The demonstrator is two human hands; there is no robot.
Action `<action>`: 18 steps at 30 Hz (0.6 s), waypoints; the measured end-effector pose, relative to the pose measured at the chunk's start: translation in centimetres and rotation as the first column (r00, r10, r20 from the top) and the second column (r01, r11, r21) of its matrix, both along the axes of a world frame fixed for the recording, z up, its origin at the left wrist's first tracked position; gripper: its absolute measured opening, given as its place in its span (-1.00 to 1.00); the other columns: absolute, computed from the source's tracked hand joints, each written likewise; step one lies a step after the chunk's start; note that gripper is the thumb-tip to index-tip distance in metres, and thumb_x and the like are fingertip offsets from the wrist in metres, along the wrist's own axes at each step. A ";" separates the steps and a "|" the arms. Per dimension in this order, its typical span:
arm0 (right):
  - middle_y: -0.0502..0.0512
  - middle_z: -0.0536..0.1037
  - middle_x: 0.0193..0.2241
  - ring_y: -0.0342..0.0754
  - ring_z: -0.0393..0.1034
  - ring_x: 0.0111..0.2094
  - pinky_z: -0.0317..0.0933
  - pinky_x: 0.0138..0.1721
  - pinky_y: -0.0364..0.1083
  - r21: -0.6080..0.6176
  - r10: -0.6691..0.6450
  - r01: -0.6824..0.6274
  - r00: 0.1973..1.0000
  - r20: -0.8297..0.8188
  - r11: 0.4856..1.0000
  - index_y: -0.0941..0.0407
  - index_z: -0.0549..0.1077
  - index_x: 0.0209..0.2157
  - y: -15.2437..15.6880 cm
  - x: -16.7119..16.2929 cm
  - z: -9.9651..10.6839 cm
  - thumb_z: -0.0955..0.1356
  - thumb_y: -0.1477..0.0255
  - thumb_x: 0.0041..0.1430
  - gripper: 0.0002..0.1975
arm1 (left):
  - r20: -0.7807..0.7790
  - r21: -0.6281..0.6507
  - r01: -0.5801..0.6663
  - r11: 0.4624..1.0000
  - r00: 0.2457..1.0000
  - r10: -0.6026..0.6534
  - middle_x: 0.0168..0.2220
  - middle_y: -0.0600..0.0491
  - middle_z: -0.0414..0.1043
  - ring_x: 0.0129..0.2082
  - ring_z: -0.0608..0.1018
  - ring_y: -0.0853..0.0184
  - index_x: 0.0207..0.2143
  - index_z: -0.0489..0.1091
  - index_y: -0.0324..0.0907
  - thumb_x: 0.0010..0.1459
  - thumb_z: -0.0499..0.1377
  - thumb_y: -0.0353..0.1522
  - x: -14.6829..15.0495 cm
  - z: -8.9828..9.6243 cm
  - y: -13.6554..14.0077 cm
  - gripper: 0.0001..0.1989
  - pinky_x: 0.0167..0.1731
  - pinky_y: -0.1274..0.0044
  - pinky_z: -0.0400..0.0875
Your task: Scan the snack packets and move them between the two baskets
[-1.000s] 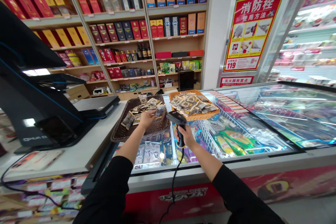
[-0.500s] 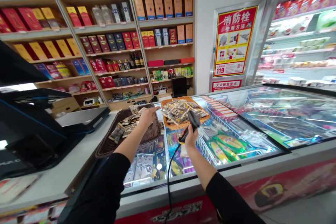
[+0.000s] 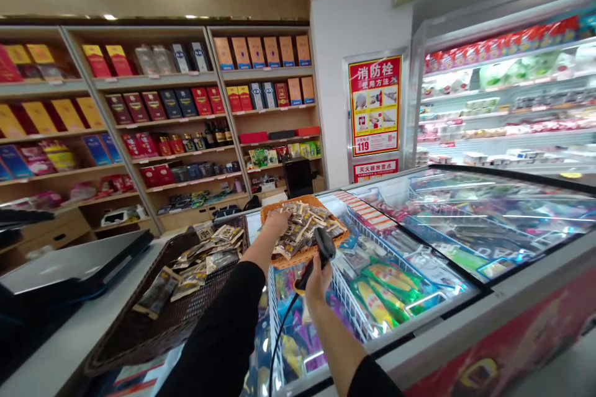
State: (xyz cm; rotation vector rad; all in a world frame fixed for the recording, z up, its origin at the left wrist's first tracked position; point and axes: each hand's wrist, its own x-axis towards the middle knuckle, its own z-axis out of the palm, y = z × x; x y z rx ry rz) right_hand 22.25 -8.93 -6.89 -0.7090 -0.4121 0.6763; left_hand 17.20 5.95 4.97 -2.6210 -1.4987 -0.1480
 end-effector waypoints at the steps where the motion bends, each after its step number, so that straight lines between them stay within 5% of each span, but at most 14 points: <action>1: -0.16 0.26 -0.74 -0.16 0.14 -0.77 0.07 -0.76 -0.16 -0.020 -0.036 0.036 0.999 -0.032 0.999 0.04 0.20 -0.45 0.0 -0.1 0.1 0.33 0.04 0.09 -0.62 | 0.057 0.002 0.018 1.000 0.998 -0.018 0.16 -0.16 0.31 0.15 0.36 0.05 0.22 0.21 -0.08 0.11 0.02 -0.53 -0.3 0.2 0.0 -0.40 0.15 0.16 0.13; 4: -0.15 0.29 -0.72 -0.16 0.15 -0.77 0.07 -0.76 -0.15 -0.005 -0.003 0.002 0.999 -0.046 1.000 0.04 0.24 -0.42 -0.3 -0.6 0.5 0.36 0.06 0.05 -0.64 | 0.231 0.049 0.080 0.996 0.969 -0.090 0.15 -0.11 0.33 0.11 0.41 0.10 0.23 0.19 -0.10 0.18 0.02 -0.43 -2.2 0.4 -0.5 -0.46 0.10 0.30 0.26; 7: -0.14 0.31 -0.70 -0.17 0.15 -0.77 0.07 -0.76 -0.16 0.051 0.165 -0.167 0.986 0.027 0.985 0.06 0.28 -0.40 -1.3 -1.5 0.8 0.38 0.07 0.01 -0.63 | 0.261 0.121 0.039 0.992 0.963 -0.070 0.12 -0.06 0.37 0.09 0.42 0.16 0.17 0.28 -0.12 0.18 0.02 -0.42 -6.5 0.3 -1.3 -0.52 0.10 0.40 0.27; 12: -0.13 0.34 -0.71 -0.22 0.15 -0.80 0.04 -0.78 -0.20 0.009 0.553 -0.563 0.815 0.175 0.826 0.10 0.29 -0.43 -3.0 -3.3 0.9 0.40 0.03 -0.06 -0.57 | 0.140 0.096 -0.214 0.972 0.970 0.200 -0.02 -0.06 0.48 0.02 0.47 0.20 -0.04 0.47 -0.17 0.13 0.05 -0.44 -17.0 -1.3 -3.0 -0.64 0.05 0.46 0.29; 15: -0.14 0.36 -0.71 -0.21 0.17 -0.80 0.05 -0.78 -0.22 -0.039 0.638 -0.643 0.750 0.175 0.765 0.11 0.29 -0.39 -3.3 -4.0 0.8 0.41 0.03 -0.09 -0.55 | 0.055 0.012 -0.314 0.949 0.948 0.313 0.00 -0.11 0.47 0.03 0.46 0.19 -0.04 0.46 -0.23 0.12 0.09 -0.41 -21.6 -3.2 -3.9 -0.66 0.05 0.49 0.27; 18: -0.14 0.35 -0.72 -0.21 0.18 -0.80 0.05 -0.79 -0.22 -0.057 0.650 -0.650 0.745 0.149 0.758 0.10 0.28 -0.41 -3.3 -4.0 0.8 0.41 0.03 -0.11 -0.55 | 0.066 -0.067 -0.381 0.922 0.921 0.385 0.05 -0.14 0.43 0.03 0.46 0.21 0.10 0.33 -0.23 0.25 -0.04 -0.34 -23.3 -4.9 -4.3 -0.59 0.01 0.47 0.29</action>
